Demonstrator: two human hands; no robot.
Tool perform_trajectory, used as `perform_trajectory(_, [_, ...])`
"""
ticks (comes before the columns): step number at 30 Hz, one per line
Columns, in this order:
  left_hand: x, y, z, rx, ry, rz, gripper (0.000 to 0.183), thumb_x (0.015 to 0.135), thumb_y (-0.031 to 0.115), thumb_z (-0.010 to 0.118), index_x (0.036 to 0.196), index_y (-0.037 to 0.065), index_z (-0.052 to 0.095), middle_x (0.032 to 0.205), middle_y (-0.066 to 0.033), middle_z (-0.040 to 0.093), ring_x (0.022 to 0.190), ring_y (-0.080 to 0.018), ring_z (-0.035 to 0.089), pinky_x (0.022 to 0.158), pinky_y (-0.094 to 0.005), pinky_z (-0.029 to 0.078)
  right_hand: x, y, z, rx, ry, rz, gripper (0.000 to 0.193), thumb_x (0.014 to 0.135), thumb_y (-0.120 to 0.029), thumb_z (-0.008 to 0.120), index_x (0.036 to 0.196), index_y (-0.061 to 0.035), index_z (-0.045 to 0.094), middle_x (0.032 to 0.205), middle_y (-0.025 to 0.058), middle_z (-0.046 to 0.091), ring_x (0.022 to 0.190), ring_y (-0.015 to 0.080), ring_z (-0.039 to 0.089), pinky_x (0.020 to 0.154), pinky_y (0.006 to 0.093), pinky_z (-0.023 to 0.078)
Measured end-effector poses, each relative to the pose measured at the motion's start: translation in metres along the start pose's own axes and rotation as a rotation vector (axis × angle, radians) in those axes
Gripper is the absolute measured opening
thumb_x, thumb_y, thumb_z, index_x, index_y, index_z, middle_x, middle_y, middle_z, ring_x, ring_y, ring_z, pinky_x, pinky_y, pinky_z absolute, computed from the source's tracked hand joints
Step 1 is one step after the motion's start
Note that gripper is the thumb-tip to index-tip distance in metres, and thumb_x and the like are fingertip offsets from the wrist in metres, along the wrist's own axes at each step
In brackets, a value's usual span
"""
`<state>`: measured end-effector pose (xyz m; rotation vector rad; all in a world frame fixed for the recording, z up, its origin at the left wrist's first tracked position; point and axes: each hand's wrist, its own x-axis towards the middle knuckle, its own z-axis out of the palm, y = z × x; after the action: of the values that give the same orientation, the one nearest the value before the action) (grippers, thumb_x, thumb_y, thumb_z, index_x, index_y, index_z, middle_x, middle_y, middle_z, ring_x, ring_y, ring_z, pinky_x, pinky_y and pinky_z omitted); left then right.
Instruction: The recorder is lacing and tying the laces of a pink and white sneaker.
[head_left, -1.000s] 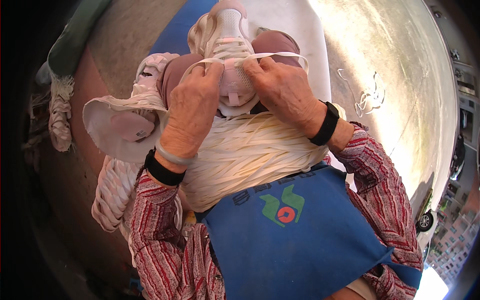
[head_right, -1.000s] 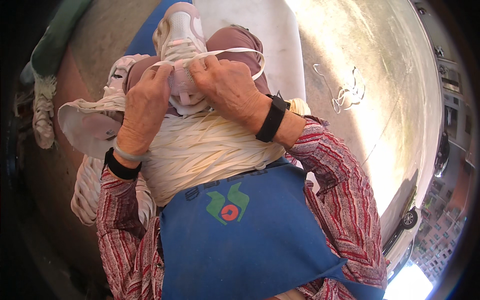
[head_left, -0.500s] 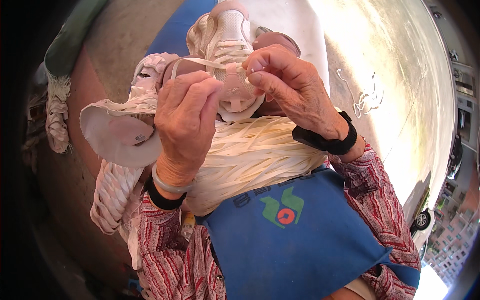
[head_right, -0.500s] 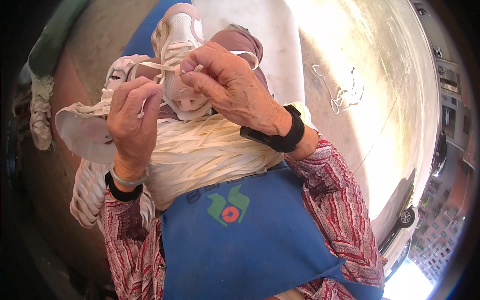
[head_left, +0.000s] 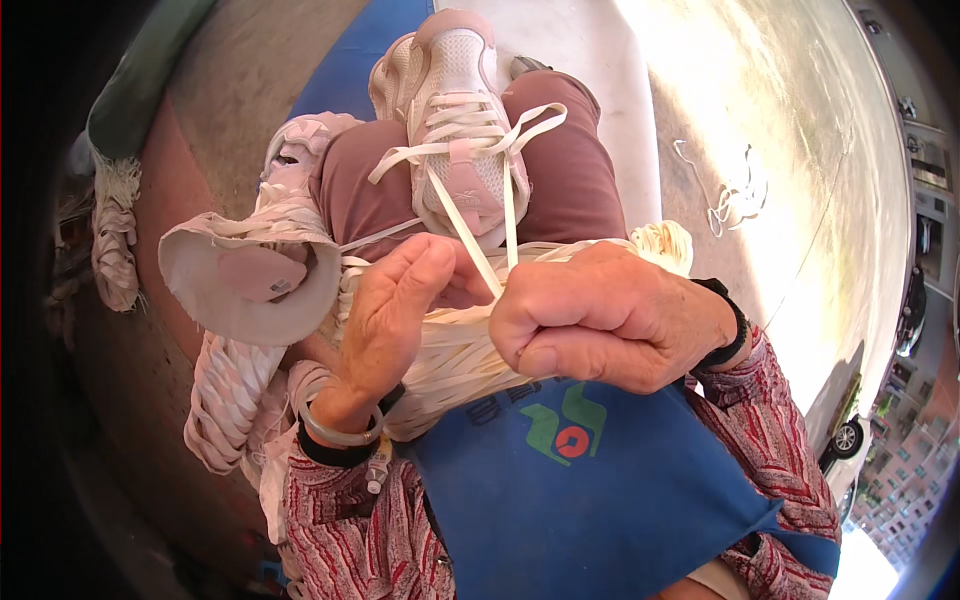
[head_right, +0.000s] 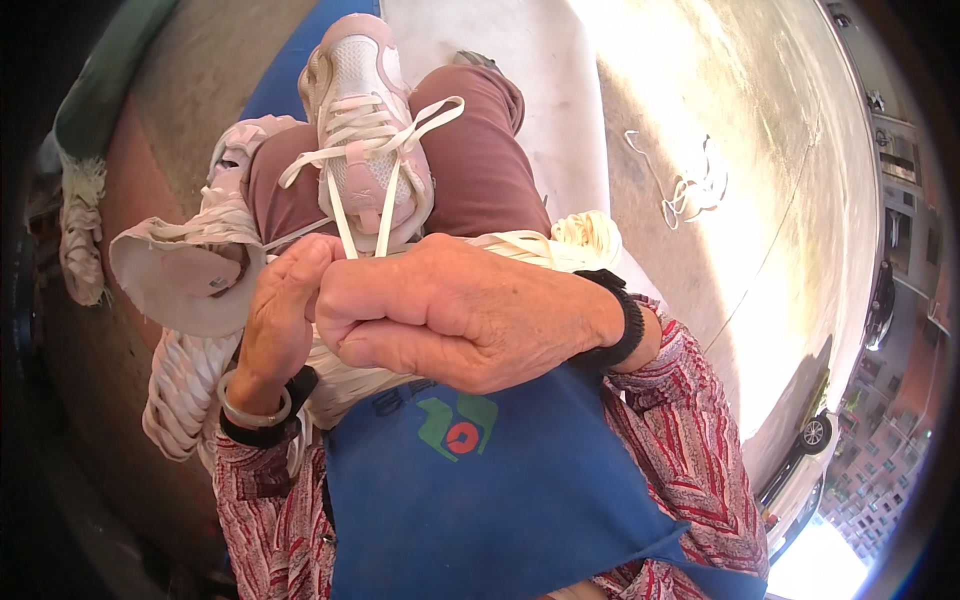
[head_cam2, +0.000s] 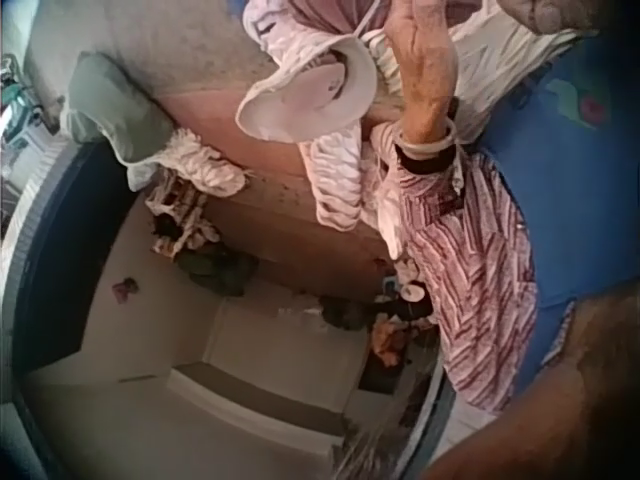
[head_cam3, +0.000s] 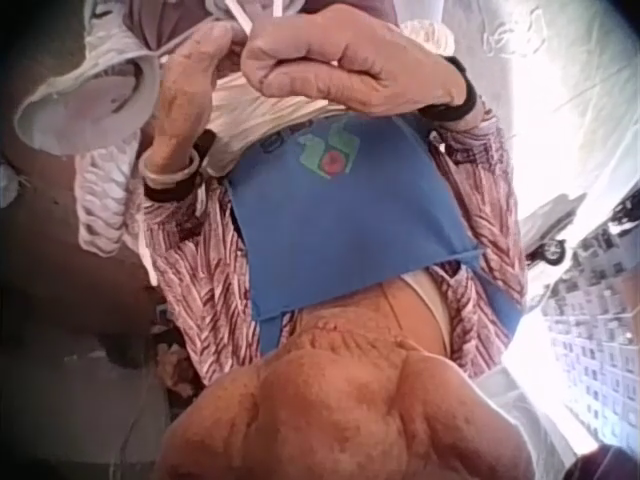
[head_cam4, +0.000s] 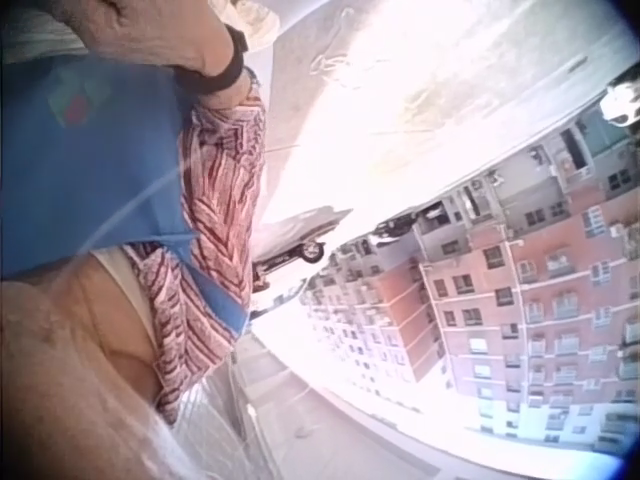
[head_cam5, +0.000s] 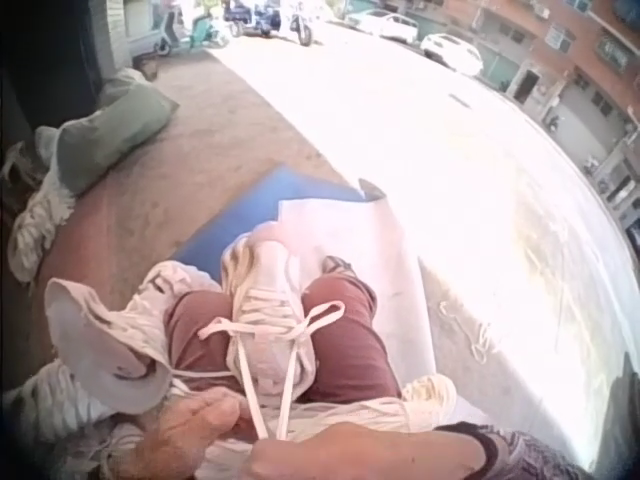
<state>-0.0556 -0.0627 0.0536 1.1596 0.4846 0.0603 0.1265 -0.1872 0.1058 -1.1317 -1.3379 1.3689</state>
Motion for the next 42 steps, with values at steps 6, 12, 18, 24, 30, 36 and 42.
perform_trajectory(6, [0.058, 0.012, 0.008, -0.536, 0.212, -0.394, 0.042, 0.105, 0.035, 0.043, 0.115, -0.003, 0.058, 0.082, -0.0054, 0.065, 0.074, -0.0135, 0.063, 0.078, -0.0289, 0.054, 0.029, 0.020, 0.041, -0.147, -0.193, -0.095, 0.011, 0.095, -0.012, 0.056, 0.097, -0.0042, 0.049, 0.076, 0.0119, 0.054, 0.067, 0.0340, 0.057, 0.059, 0.0417, 0.046])
perform_trajectory(12, [0.015, 0.001, -0.005, -0.139, -0.020, -0.188, 0.035, 0.105, 0.030, 0.046, 0.104, 0.000, 0.062, 0.056, 0.0062, 0.041, 0.050, -0.0035, 0.039, 0.051, -0.0219, 0.041, 0.001, 0.019, 0.022, -0.197, -0.191, -0.044, 0.012, 0.092, -0.011, 0.058, 0.094, -0.0015, 0.052, 0.074, 0.0157, 0.056, 0.070, 0.0347, 0.060, 0.061, 0.0448, 0.046])
perform_trajectory(18, [-0.001, -0.001, 0.013, 0.205, -0.023, -0.208, 0.038, 0.106, 0.034, 0.041, 0.100, 0.002, 0.062, 0.061, 0.0040, 0.044, 0.053, -0.0057, 0.038, 0.050, -0.0243, 0.033, -0.013, 0.033, -0.007, -0.299, 0.374, 0.089, 0.014, 0.095, -0.007, 0.059, 0.102, 0.0003, 0.068, 0.088, 0.0077, 0.064, 0.080, 0.0157, 0.061, 0.070, 0.0290, 0.047])
perform_trajectory(24, [0.020, -0.009, 0.029, 0.479, -0.085, -0.005, 0.029, 0.102, 0.024, 0.043, 0.092, 0.001, 0.058, 0.062, -0.0077, 0.050, 0.057, -0.0199, 0.051, 0.058, -0.0359, 0.043, 0.010, 0.037, -0.017, -0.587, 0.514, -0.074, 0.012, 0.095, -0.005, 0.061, 0.104, -0.0014, 0.068, 0.084, 0.0058, 0.060, 0.075, 0.0129, 0.060, 0.065, 0.0279, 0.048])
perform_trajectory(30, [0.022, -0.006, 0.027, 0.455, -0.141, -0.090, 0.030, 0.100, 0.022, 0.042, 0.090, 0.000, 0.058, 0.062, -0.0097, 0.054, 0.059, -0.0232, 0.055, 0.059, -0.0377, 0.044, 0.068, 0.060, -0.024, -1.139, 0.438, -0.043, 0.021, 0.083, -0.013, 0.069, 0.102, -0.0046, 0.066, 0.090, 0.0124, 0.059, 0.073, 0.0309, 0.066, 0.060, 0.0375, 0.052])
perform_trajectory(36, [0.015, -0.009, 0.021, 0.443, -0.143, -0.033, 0.032, 0.101, 0.024, 0.040, 0.089, 0.000, 0.058, 0.062, -0.0101, 0.054, 0.058, -0.0239, 0.055, 0.059, -0.0383, 0.045, 0.090, 0.073, -0.018, -1.299, 0.389, -0.022, 0.011, 0.080, -0.006, 0.066, 0.090, -0.0030, 0.062, 0.091, 0.0118, 0.060, 0.069, 0.0315, 0.067, 0.057, 0.0383, 0.053])
perform_trajectory(42, [0.004, -0.004, 0.017, 0.405, -0.185, -0.075, 0.031, 0.101, 0.023, 0.040, 0.088, 0.001, 0.057, 0.060, -0.0089, 0.052, 0.056, -0.0217, 0.053, 0.057, -0.0362, 0.044, 0.094, 0.077, -0.037, -0.949, 0.587, -0.227, 0.008, 0.086, -0.007, 0.063, 0.092, -0.0017, 0.064, 0.083, 0.0087, 0.063, 0.064, 0.0210, 0.066, 0.057, 0.0324, 0.052])
